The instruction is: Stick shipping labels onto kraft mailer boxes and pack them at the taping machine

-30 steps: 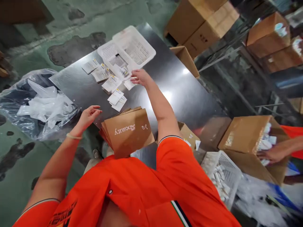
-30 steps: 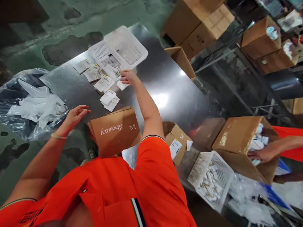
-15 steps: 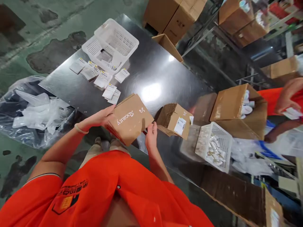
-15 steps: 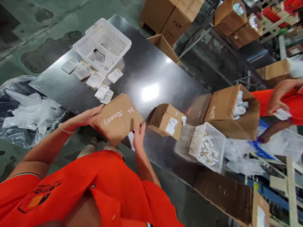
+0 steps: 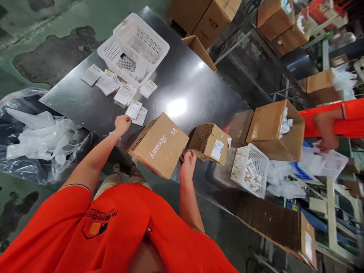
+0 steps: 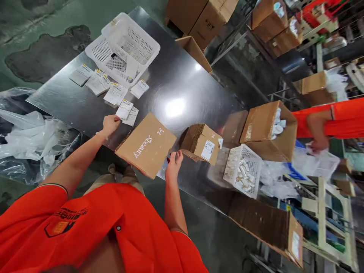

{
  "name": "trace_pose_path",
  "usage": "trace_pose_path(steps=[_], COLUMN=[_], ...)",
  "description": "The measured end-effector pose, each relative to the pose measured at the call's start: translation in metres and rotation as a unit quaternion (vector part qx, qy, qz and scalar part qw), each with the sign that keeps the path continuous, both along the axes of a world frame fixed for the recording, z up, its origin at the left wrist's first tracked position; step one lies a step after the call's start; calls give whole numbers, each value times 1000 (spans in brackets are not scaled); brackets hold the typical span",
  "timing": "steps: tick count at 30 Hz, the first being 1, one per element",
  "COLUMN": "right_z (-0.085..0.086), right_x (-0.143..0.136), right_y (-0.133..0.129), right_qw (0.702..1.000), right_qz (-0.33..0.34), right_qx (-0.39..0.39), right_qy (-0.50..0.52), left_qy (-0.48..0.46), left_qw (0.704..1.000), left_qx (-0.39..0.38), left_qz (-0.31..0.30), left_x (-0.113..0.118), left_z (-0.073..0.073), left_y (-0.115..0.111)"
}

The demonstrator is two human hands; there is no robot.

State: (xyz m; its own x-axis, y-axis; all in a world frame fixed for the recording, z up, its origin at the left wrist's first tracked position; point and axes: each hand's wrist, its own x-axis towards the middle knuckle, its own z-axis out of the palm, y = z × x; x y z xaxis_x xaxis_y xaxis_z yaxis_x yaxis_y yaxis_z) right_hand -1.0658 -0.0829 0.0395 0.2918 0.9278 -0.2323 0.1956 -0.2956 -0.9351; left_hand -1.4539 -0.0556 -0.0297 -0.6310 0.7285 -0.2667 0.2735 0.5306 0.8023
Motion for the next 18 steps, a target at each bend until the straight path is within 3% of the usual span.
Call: trace_pose_path(steps=[6,12,15,18], right_z=[-1,-5,-6,-2], right_x=[26,29,25,21], right_y=[9,13,19,26], right_qw=[999,998,998,999], right_qz=[-45,-59,-53,-50], right_qx=[-18,-30,-27,-10], right_qy=[-15,-18,-15,9], left_qy=[31,102,87,21], left_qw=[993,982,983,995], left_qx=[-94,-153,-148,-84], left_qz=[60,46,61,54], left_x=[15,20,18,0], left_z=[-14,-16,-17,-9], left_y=[42,67,68,62])
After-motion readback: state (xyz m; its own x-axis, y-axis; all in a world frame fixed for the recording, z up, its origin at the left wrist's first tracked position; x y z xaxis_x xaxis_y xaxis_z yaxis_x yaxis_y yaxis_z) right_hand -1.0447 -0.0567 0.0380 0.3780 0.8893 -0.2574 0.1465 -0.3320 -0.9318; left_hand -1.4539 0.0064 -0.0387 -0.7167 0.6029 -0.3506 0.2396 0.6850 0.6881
